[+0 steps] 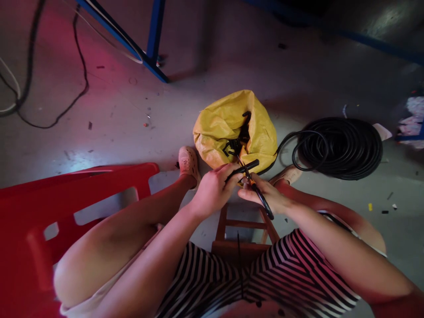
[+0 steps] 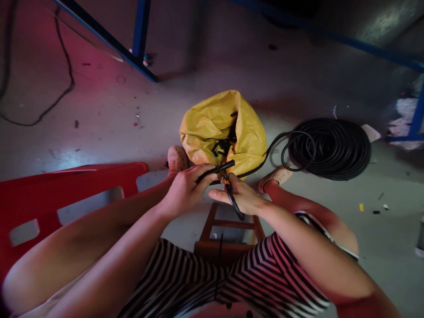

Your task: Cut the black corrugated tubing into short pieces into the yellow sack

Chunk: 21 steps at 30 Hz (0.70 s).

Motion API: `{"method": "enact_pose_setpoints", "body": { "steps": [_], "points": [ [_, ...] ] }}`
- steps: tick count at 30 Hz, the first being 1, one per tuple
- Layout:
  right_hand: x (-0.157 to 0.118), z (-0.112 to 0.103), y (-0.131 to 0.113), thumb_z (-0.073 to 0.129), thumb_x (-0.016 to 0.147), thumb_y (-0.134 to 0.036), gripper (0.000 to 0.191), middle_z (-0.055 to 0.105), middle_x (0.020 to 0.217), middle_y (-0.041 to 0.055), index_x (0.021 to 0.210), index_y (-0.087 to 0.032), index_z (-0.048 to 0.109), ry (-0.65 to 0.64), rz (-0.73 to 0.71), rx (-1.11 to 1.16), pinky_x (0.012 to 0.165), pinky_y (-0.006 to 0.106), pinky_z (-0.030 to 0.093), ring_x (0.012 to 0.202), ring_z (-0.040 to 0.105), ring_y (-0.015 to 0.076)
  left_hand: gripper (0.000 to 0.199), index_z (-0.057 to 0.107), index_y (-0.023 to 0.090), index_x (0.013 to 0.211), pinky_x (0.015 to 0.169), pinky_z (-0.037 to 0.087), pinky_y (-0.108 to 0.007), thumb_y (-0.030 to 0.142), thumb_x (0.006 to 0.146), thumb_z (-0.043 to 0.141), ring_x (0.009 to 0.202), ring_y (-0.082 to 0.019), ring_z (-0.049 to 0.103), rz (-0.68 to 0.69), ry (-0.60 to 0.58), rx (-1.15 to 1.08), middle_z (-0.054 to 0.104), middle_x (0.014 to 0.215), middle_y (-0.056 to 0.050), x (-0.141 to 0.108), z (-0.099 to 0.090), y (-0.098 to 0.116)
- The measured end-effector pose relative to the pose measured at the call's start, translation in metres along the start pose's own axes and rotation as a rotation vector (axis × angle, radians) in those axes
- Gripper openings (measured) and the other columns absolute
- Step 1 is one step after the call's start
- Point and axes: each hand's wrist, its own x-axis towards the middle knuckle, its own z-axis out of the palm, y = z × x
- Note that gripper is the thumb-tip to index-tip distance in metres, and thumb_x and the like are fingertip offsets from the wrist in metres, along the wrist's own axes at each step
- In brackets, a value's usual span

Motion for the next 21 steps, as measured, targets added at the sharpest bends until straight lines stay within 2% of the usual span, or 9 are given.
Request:
{"method": "enact_pose_setpoints", "body": {
  "steps": [3, 6, 10, 16, 19, 21],
  "points": [
    [0.0, -0.004, -0.003, 0.073, 0.086, -0.065, 0.053, 0.062, 0.1, 0.0043, 0.107, -0.02, 0.056, -0.017, -0.026, 0.012, 0.079, 0.031, 0.044, 0.092, 0.058, 0.0216, 0.021, 0.069, 0.018, 0.113, 0.086, 0.056, -0.033, 0.03, 0.102, 0.055, 0.099, -0.024, 0.075, 0.007, -0.046, 0.022, 0.079, 0.108, -0.01, -0.002, 0.0, 0.0],
    [0.002, -0.005, -0.004, 0.071, 0.089, -0.064, 0.05, 0.064, 0.1, 0.0043, 0.108, -0.019, 0.06, -0.013, -0.087, 0.073, 0.08, 0.03, 0.045, 0.095, 0.059, 0.0218, 0.021, 0.07, 0.018, 0.112, 0.086, 0.056, -0.033, 0.029, 0.102, 0.055, 0.101, -0.025, 0.075, 0.006, -0.063, 0.023, 0.079, 0.11, -0.01, -0.002, -0.002, 0.002],
    [0.005, 0.0, 0.002, 0.069, 0.089, -0.065, 0.047, 0.061, 0.087, 0.0016, 0.095, -0.019, 0.062, 0.009, -0.132, 0.114, 0.072, 0.027, 0.043, 0.084, 0.058, 0.0193, 0.02, 0.07, 0.019, 0.111, 0.086, 0.056, -0.032, 0.028, 0.102, 0.055, 0.099, -0.023, 0.075, -0.003, -0.057, 0.011, 0.079, 0.108, -0.009, -0.002, -0.005, 0.001],
    [0.006, 0.009, 0.006, 0.074, 0.079, -0.073, 0.057, 0.047, 0.061, -0.0042, 0.072, -0.02, 0.054, 0.091, -0.019, 0.153, 0.053, 0.025, 0.029, 0.057, 0.042, 0.0121, 0.022, 0.07, 0.018, 0.11, 0.088, 0.056, -0.033, 0.031, 0.101, 0.055, 0.098, -0.023, 0.074, -0.055, -0.021, -0.049, 0.079, 0.107, -0.009, -0.001, -0.007, -0.001],
    [0.007, 0.007, 0.002, 0.073, 0.077, -0.077, 0.061, 0.045, 0.053, -0.0055, 0.068, -0.022, 0.049, 0.069, 0.048, 0.244, 0.049, 0.025, 0.029, 0.049, 0.041, 0.0115, 0.02, 0.07, 0.018, 0.108, 0.084, 0.055, -0.032, 0.028, 0.1, 0.054, 0.094, -0.022, 0.074, -0.072, -0.08, -0.078, 0.079, 0.103, -0.008, -0.002, -0.002, -0.002],
    [0.007, 0.004, -0.002, 0.075, 0.076, -0.075, 0.061, 0.046, 0.053, -0.0056, 0.068, -0.022, 0.048, 0.067, 0.044, 0.275, 0.049, 0.025, 0.029, 0.049, 0.042, 0.0115, 0.02, 0.07, 0.018, 0.108, 0.083, 0.055, -0.032, 0.025, 0.098, 0.054, 0.093, -0.022, 0.074, -0.078, -0.13, -0.086, 0.079, 0.103, -0.008, -0.003, 0.002, -0.004]
  ]
}}
